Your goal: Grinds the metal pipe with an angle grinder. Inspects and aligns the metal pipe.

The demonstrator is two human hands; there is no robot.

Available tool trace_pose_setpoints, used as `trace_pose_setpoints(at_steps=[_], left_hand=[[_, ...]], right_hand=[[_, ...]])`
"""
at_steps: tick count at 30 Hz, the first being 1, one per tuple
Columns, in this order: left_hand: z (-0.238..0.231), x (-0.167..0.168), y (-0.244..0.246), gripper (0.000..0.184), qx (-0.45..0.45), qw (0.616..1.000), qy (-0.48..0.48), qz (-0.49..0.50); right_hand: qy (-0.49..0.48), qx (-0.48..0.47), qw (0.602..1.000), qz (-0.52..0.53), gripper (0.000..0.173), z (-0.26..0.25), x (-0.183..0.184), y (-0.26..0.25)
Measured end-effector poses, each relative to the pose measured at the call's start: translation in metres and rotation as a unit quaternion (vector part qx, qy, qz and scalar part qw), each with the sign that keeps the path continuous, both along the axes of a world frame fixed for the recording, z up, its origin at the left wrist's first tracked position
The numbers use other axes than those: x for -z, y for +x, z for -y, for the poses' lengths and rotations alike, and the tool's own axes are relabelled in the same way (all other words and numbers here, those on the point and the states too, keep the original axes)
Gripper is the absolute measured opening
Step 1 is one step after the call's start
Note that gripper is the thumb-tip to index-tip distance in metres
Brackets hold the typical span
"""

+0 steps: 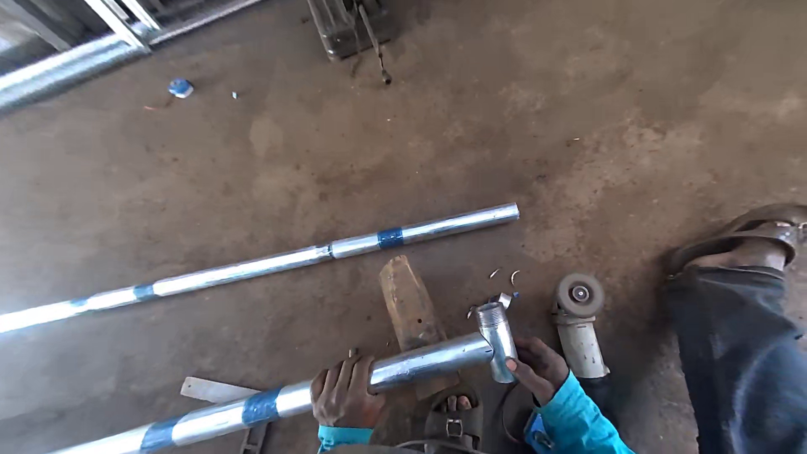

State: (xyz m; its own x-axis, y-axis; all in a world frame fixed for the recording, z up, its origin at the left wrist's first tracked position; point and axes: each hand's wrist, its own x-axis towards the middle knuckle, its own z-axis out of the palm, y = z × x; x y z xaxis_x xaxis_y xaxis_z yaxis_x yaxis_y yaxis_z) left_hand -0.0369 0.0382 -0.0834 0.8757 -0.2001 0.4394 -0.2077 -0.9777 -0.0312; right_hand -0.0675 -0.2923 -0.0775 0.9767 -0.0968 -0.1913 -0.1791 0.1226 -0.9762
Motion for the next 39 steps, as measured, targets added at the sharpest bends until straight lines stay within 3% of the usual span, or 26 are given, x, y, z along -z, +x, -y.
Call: trace_pose_setpoints(at_steps=[5,11,15,19,26,28,32,36,39], left_hand=[[0.01,0.0,-0.008,0.032,-0.028,0.999,-0.024,0.014],[0.022,0.019,-0.031,0.036,-0.051,0.991,-0.078,0.091],[0.033,0.029,-0.042,0.033,-0.069,0.983,-0.097,0.143],[0.031,0.04,-0.05,0.042,-0.073,0.982,-0.093,0.15],[0.029,0.056,-0.066,0.051,-0.072,0.977,-0.127,0.157],[0.03,0.057,-0.069,0.045,-0.072,0.975,-0.137,0.161],[0.031,0.047,-0.066,0.039,-0.065,0.976,-0.13,0.16],[0.036,0.03,-0.063,0.054,-0.07,0.985,-0.097,0.124],[0.04,0.026,-0.059,0.054,-0.074,0.987,-0.1,0.104]], right_hand=[[-0.062,-0.066,0.995,-0.051,0.048,0.01,-0.007,0.008],[-0.068,-0.094,0.991,-0.06,0.056,0.014,-0.002,0.009],[-0.171,-0.107,0.979,0.036,0.057,0.015,0.003,0.003],[-0.282,-0.102,0.947,0.117,0.05,0.016,0.004,-0.002],[-0.268,-0.098,0.946,0.156,0.051,0.014,0.006,-0.006],[-0.272,-0.098,0.943,0.164,0.051,0.014,0.006,-0.008],[-0.293,-0.084,0.94,0.151,0.048,0.01,0.003,-0.01],[-0.32,-0.082,0.933,0.142,0.045,0.009,0.0,-0.009],[-0.336,-0.107,0.928,0.123,0.046,0.012,-0.004,-0.005]])
